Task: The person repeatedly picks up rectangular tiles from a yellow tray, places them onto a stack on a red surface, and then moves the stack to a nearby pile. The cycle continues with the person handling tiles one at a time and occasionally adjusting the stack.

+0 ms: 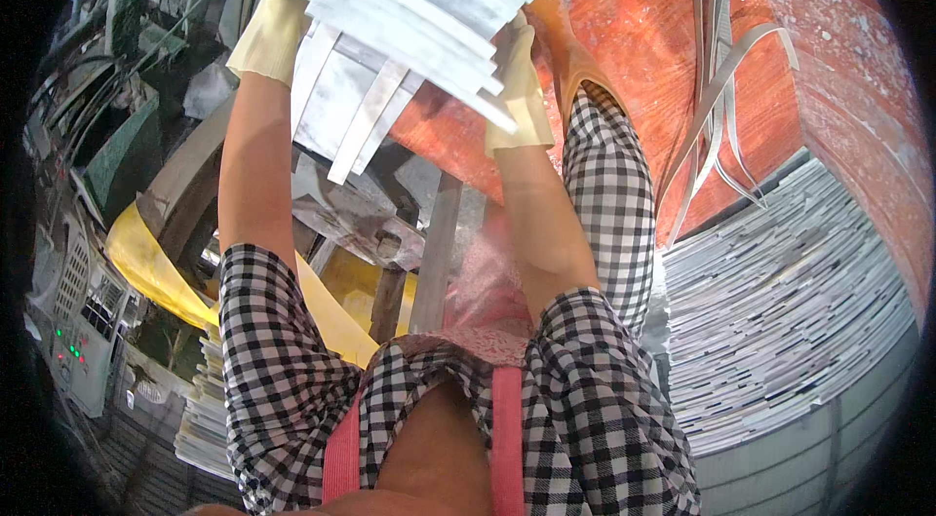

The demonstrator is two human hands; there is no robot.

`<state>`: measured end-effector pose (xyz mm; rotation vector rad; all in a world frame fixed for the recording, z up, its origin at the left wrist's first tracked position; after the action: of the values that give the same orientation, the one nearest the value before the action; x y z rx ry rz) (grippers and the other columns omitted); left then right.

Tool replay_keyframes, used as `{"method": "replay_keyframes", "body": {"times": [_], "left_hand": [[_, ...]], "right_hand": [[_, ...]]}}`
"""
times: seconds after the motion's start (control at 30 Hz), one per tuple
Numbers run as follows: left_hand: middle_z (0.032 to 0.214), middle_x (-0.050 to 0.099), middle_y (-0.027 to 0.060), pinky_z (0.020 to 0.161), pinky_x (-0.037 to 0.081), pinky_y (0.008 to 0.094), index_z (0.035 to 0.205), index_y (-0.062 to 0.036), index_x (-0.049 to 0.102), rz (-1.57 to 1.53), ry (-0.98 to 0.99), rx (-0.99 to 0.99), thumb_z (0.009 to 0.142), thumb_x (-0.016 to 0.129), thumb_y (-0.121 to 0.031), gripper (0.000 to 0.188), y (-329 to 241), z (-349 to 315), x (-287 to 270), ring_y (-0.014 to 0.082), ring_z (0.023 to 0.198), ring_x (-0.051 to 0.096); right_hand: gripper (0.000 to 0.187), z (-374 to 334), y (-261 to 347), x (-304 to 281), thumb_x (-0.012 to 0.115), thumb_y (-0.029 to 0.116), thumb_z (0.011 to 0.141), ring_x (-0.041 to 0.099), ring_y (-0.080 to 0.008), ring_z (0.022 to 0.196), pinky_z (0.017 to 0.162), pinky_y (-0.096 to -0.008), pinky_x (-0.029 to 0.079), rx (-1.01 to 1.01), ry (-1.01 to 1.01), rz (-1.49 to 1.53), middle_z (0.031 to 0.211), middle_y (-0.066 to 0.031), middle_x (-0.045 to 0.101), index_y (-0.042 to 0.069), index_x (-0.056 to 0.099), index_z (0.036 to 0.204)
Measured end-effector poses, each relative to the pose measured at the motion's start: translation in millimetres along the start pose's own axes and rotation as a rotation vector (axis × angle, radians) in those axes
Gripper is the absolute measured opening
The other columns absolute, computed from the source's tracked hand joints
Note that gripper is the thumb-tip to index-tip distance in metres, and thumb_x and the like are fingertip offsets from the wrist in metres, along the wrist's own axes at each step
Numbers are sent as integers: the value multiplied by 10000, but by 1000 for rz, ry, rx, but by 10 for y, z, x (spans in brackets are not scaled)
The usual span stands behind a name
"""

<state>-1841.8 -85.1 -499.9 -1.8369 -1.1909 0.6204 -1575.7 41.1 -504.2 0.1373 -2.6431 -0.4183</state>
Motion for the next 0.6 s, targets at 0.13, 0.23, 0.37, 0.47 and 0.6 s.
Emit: {"method": "replay_keyframes", "body": {"times": [0.13, 0.23, 0.37, 0.47, 0.6], "left_hand": [[1361, 618, 126, 1082, 416, 393, 1365, -1, 574, 38, -50, -36, 1027, 411, -609, 715, -26, -231, -38, 263, 1266, 563], [1361, 620, 127, 1085, 411, 387, 1369, 1, 574, 73, -83, -57, 1033, 402, -599, 709, -85, -385, -52, 261, 1267, 562], [1361, 622, 129, 1089, 405, 380, 1373, 3, 574, 103, -98, -36, 1040, 391, -586, 701, -61, -284, 67, 258, 1269, 562], [1361, 625, 130, 1092, 401, 374, 1376, 5, 574, 149, -95, 4, 1045, 382, -576, 695, -6, -74, 144, 256, 1270, 562], [1361, 627, 131, 1096, 394, 367, 1380, 7, 574, 374, -178, 36, 1052, 371, -562, 688, -157, -129, 8, 253, 1272, 561]], "right_hand": [[574, 4, 56, 74, 332, 489, 1085, 490, -261, 1307, 1049, -393, 451, 29, 0, 42, 1490, -98, 465, 88, 406, 1488], [555, 69, 68, 96, 346, 486, 1082, 522, -249, 1264, 1015, -384, 474, 47, -2, 62, 1452, -91, 501, 90, 438, 1460], [532, 85, 81, 71, 364, 482, 1079, 564, -233, 1206, 971, -371, 504, 54, 16, 79, 1401, -83, 549, 92, 480, 1422], [516, 86, 128, 164, 378, 478, 1077, 595, -221, 1162, 937, -362, 527, 75, 1, 122, 1363, -76, 585, 93, 511, 1394], [595, 1, 340, 383, 386, 532, 1068, 581, -198, 1147, 916, -332, 509, -31, -98, 53, 1363, -81, 589, 56, 486, 1411]]}}
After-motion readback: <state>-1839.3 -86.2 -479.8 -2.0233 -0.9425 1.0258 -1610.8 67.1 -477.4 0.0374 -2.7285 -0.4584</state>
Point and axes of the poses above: each hand's wrist, its own z-axis towards the middle knuckle, its own x-axis out of the palm, y = z × x, the point moved 2 cm from there along z, towards the middle knuckle
